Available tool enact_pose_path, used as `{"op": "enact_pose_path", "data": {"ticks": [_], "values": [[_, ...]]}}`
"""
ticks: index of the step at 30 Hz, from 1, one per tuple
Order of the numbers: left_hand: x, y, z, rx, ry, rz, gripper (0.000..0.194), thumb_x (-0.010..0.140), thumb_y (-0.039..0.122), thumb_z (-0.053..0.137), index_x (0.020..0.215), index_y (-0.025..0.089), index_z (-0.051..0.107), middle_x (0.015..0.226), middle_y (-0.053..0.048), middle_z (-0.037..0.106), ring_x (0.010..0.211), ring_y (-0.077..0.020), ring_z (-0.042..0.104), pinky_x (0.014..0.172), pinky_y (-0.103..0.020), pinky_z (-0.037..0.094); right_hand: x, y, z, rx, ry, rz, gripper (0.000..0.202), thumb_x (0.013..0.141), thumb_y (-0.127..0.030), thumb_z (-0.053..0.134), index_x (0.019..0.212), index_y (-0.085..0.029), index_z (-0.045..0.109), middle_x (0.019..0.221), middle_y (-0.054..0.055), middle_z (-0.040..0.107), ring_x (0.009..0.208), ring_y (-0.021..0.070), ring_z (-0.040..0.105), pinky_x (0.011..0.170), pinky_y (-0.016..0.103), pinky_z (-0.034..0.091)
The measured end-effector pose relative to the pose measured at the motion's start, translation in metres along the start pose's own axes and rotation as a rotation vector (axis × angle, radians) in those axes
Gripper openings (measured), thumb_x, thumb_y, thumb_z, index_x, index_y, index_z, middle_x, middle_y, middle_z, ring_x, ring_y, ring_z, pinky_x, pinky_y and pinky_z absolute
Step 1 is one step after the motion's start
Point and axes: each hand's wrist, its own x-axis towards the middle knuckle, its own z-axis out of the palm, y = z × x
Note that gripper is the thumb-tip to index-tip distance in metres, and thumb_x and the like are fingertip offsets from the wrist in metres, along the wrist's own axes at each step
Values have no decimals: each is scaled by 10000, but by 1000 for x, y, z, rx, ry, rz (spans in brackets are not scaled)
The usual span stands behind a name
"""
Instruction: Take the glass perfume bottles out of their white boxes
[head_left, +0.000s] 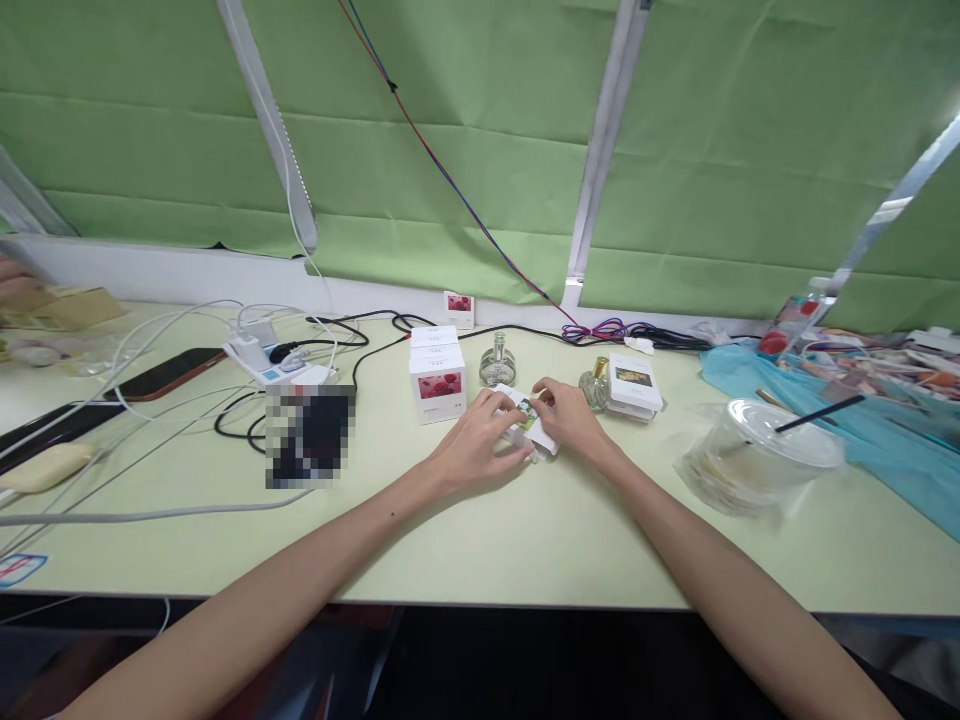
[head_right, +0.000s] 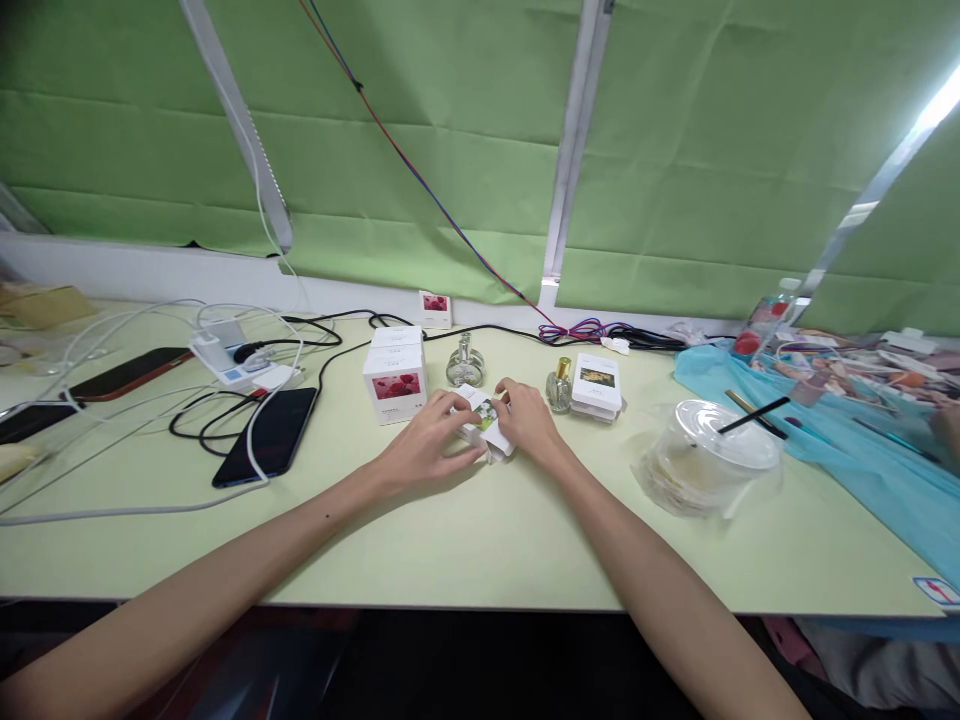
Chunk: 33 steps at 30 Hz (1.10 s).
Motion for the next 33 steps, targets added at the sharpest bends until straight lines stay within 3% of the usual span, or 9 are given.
{"op": "enact_pose_path", "data": {"ticks": [9, 21, 27, 33], "values": [[0, -4, -2, -32, -61, -24, 486, 827, 477, 723, 1222, 226, 596, 1249, -121, 561, 1210, -303, 507, 972, -451, 494, -1, -5, -2, 99, -14, -79, 182, 898, -156, 552, 1029, -193, 674, 863, 42, 750, 790, 168, 664, 785, 282, 460], [-1, 2, -5, -6, -102, -12, 453, 846, 478, 697, 1217, 235, 604, 1293, -122, 552, 1182, -292, 558, 953, -433, 513, -5, -17, -4, 264, -11, -143, 191, 942, -216, 481, 984, -191, 666, 943, 47, 743, 834, 164, 656, 805, 278, 473], [1, 2, -9, 45, -96, 52, 433, 872, 503, 661, 1210, 238, 612, 1298, -133, 565, 1196, -305, 553, 961, -448, 506, -6, -16, -4, 302, -9, -154, 254, 977, -266, 426, 1088, -197, 644, 1021, 54, 736, 861, 171, 658, 809, 280, 470], [-1, -3, -9, 71, -135, 22, 539, 831, 540, 689, 1275, 252, 589, 1334, -153, 532, 1247, -354, 518, 974, -487, 491, -4, -14, -2, 301, -22, -148, 270, 986, -262, 415, 1130, -196, 633, 973, 47, 743, 872, 171, 666, 836, 284, 468]]}}
